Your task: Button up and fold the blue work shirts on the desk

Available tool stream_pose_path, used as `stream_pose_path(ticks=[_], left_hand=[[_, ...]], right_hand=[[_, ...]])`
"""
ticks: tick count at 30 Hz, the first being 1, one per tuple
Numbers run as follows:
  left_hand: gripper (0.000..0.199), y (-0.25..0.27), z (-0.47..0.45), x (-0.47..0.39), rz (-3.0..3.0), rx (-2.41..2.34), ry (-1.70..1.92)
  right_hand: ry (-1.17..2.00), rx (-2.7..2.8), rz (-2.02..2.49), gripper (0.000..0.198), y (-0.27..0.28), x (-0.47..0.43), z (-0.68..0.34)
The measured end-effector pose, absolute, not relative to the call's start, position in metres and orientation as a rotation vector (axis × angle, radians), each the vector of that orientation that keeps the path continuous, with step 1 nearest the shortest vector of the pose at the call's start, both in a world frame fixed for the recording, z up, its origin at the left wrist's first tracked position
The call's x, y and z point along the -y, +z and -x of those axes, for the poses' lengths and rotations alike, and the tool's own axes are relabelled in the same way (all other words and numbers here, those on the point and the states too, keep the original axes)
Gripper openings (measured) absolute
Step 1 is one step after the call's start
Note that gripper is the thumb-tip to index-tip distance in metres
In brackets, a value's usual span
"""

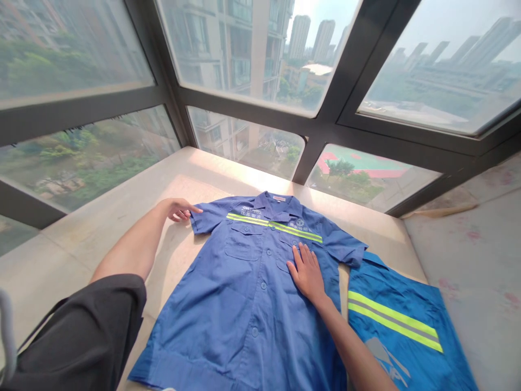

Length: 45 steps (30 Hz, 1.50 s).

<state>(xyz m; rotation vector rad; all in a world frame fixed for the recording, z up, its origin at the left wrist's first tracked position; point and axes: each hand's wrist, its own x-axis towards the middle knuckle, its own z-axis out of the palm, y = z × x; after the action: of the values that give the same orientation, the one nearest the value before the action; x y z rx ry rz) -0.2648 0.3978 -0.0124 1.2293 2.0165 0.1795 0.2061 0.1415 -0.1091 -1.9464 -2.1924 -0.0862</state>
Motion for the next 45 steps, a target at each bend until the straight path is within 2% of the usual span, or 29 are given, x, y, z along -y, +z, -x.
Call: stream_pose_path(ticks=[8, 15, 18, 24, 33, 38, 40, 45], left_hand=[[0.027, -0.012, 0.253, -0.384, -0.857, -1.922, 0.466], [0.044, -0.011, 0.245, -0.350, -0.699, -1.721, 0.373], [0.043, -0.013, 0.248, -0.335, -0.695, -1.705, 0.350], [0.031, -0.024, 0.250, -0.327, -0.734, -1.782, 0.612], [0.046, -0.031, 0.224, -0.331, -0.848, -1.769, 0.865], [0.028, -0.033, 0.199, -0.339, -0.945, -1.906, 0.935], [0.027, -0.027, 0.189, -0.342, -0.980, -1.919, 0.920], [0.020, -0.006, 0.173, -0.344, -1.168, -1.876, 0.898]], right_hand=[[-0.101, 2.199, 1.936, 0.058, -0.110, -0.142, -0.207], [-0.120, 2.211, 1.956, 0.058, -0.109, -0.142, -0.206], [-0.121, 2.211, 1.966, 0.057, -0.108, -0.142, -0.206], [-0.128, 2.231, 1.976, 0.057, -0.108, -0.143, -0.206], [-0.131, 2.251, 2.002, 0.057, -0.110, -0.144, -0.208], [-0.094, 2.230, 2.038, 0.053, -0.094, -0.143, -0.199], [-0.118, 2.199, 1.991, 0.049, -0.080, -0.146, -0.183], [0.090, 2.321, 1.568, 0.055, -0.054, -0.176, -0.106]])
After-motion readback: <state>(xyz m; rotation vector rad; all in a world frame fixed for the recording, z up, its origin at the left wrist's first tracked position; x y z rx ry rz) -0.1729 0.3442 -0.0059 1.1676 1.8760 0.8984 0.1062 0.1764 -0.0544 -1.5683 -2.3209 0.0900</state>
